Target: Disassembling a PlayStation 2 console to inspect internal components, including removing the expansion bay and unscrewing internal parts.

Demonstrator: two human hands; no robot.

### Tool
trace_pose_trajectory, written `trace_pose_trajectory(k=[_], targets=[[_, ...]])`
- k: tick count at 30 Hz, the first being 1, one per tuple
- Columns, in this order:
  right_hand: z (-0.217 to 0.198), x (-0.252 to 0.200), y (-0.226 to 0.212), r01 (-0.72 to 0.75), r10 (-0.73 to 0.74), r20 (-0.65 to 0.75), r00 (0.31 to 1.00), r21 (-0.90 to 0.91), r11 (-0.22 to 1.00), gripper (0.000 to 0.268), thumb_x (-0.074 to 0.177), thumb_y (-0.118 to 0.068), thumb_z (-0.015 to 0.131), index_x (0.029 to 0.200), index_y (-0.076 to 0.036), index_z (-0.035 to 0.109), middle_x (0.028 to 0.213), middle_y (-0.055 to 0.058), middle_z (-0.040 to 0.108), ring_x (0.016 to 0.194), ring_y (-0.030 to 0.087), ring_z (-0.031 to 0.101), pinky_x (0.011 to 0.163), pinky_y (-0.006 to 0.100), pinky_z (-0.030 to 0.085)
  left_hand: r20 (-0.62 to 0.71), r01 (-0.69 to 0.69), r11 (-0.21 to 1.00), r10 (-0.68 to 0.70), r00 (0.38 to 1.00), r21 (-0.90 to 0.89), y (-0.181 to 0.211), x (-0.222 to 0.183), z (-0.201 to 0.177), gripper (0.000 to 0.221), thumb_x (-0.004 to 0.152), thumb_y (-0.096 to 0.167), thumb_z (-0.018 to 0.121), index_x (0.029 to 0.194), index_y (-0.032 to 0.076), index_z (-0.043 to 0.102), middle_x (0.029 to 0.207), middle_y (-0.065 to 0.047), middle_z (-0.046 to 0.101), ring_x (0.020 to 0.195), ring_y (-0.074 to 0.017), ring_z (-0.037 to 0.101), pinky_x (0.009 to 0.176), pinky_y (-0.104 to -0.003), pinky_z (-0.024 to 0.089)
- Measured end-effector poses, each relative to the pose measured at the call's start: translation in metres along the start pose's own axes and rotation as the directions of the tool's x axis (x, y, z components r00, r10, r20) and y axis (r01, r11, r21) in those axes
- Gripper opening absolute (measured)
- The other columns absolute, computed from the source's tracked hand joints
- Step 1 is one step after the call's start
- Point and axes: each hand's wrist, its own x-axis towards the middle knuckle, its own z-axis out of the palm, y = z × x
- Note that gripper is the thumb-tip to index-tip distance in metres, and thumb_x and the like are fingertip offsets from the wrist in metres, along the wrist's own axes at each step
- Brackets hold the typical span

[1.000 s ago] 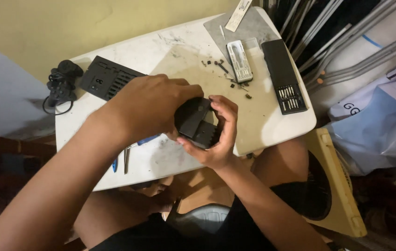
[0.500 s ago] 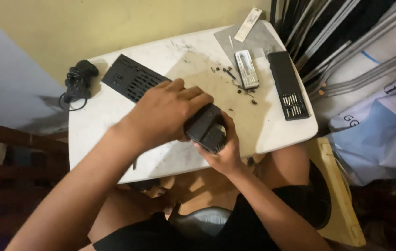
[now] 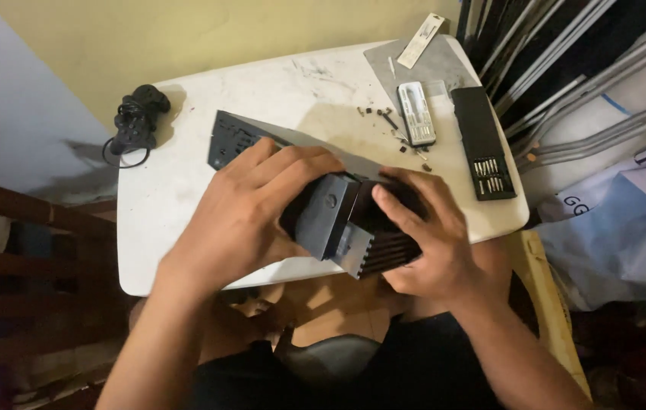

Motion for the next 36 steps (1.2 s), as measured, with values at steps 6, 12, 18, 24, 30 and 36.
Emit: trace_pose_trajectory(k=[6,12,18,24,30,36], targets=[[-0.04,0.035,-0.026,0.066,-0.033,0.202,0.979,-0.157,0.985,0.059,0.085,-0.01,0.079,0.14,-0.015,0.061,0.136,0.028,0.06,0.122,0.042,0.065,0.106,0.055,0.056,-0.142,0.038,0.985,-0.063,0.988,-0.169,-0.003,-0.018,0.013,0.069,0.092,0.057,0.058,0.134,0.002,0.055,0.134,-0.015,0.064,0.102,-0.0286,0.06,0.087,-0.037,0.045],[-0.045,0.048,-0.035,0.082,-0.03,0.265,0.964,-0.187,0.979,0.059,0.075,-0.003,0.068,0.133,-0.017,0.069,0.134,0.026,0.062,0.12,0.042,0.065,0.101,0.053,0.054,-0.22,0.034,0.955,-0.103,0.97,-0.296,-0.012,-0.03,0.028,0.071,0.089,0.056,0.06,0.132,-0.001,0.057,0.136,-0.018,0.064,0.124,-0.0333,0.065,0.105,-0.042,0.049],[-0.046,0.05,-0.039,0.077,-0.019,0.281,0.959,-0.199,0.977,0.049,0.087,-0.037,0.085,0.13,-0.018,0.069,0.134,0.025,0.064,0.12,0.042,0.066,0.1,0.053,0.055,-0.211,0.004,0.941,-0.08,0.974,-0.339,-0.02,-0.038,0.032,0.079,0.076,0.045,0.089,0.134,0.003,0.056,0.14,-0.017,0.064,0.128,-0.0298,0.066,0.103,-0.04,0.049],[-0.05,0.046,-0.037,0.057,0.008,0.342,0.94,-0.181,0.982,0.048,0.086,-0.023,0.079,0.132,-0.019,0.068,0.137,0.026,0.061,0.126,0.042,0.063,0.103,0.054,0.053,-0.181,0.033,0.92,-0.112,0.977,-0.39,-0.023,-0.044,0.031,0.089,0.069,0.055,0.083,0.135,0.002,0.057,0.14,-0.013,0.066,0.129,-0.0278,0.067,0.098,-0.035,0.047],[-0.048,0.05,-0.038,0.063,-0.009,0.303,0.953,-0.17,0.983,0.041,0.09,-0.021,0.083,0.128,-0.014,0.07,0.132,0.029,0.063,0.119,0.043,0.066,0.101,0.054,0.054,-0.316,-0.063,0.857,-0.12,0.941,-0.511,-0.028,-0.052,0.044,0.084,0.072,0.05,0.091,0.137,0.026,0.043,0.146,-0.018,0.061,0.129,-0.0279,0.067,0.106,-0.038,0.044],[-0.05,0.047,-0.035,0.027,0.026,0.287,0.958,-0.178,0.984,0.047,0.079,-0.006,0.078,0.125,-0.013,0.073,0.132,0.029,0.064,0.121,0.043,0.066,0.104,0.055,0.054,-0.397,-0.151,0.914,-0.012,0.918,-0.378,-0.033,-0.045,0.052,0.071,0.072,0.056,0.086,0.116,0.017,0.047,0.136,-0.025,0.063,0.115,-0.0319,0.07,0.089,-0.039,0.042]])
